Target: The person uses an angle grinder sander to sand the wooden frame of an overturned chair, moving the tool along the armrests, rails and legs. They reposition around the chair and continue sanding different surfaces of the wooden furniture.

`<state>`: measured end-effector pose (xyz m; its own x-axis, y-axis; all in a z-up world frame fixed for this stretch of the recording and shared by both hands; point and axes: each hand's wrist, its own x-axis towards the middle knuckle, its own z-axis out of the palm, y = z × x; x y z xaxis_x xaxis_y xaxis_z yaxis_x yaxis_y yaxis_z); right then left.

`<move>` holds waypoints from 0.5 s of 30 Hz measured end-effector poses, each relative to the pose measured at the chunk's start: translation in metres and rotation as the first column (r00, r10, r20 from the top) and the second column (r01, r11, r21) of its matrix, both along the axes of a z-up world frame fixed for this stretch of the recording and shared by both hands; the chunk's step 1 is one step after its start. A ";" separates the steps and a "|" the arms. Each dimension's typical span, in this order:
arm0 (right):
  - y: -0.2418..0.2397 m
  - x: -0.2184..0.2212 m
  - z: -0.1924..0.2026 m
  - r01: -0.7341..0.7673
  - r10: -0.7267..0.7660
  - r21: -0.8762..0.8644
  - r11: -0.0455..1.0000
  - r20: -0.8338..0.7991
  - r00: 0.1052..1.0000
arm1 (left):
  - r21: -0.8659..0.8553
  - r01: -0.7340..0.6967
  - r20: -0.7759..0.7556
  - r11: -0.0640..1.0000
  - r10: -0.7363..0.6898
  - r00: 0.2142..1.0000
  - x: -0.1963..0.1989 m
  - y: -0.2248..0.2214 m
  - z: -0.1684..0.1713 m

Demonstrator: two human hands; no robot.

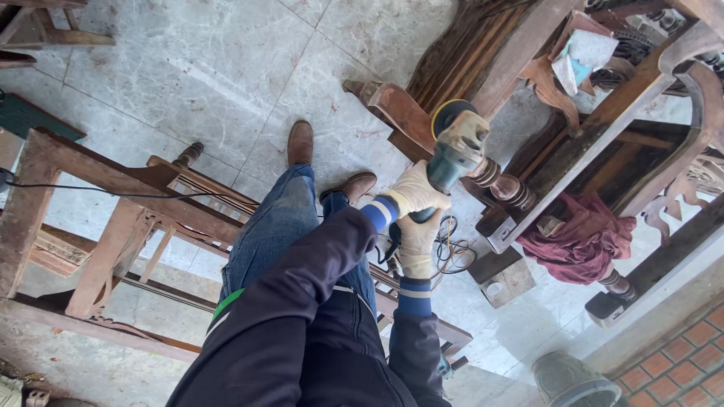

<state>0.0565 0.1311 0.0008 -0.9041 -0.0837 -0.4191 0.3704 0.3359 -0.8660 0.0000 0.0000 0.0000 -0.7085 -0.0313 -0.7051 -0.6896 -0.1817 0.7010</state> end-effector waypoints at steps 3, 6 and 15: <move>0.020 -0.002 0.004 0.101 -0.101 -0.055 0.993 0.015 0.995 | -0.022 0.104 0.020 0.994 -0.103 0.994 -0.013 0.027 0.007; 0.039 -0.005 0.004 0.203 -0.196 -0.094 0.975 0.083 0.977 | -0.036 0.088 -0.001 0.995 -0.088 0.996 -0.020 0.042 0.021; 0.055 -0.020 -0.007 -0.016 0.024 -0.105 0.994 0.075 0.997 | -0.045 -0.052 0.054 0.998 0.054 0.997 -0.015 0.042 0.021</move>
<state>0.0361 0.1862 -0.0063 -0.8675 -0.1480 -0.4750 0.4309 0.2536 -0.8660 -0.0153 0.0424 0.0207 -0.6648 -0.0996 -0.7404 -0.7179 -0.1889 0.6700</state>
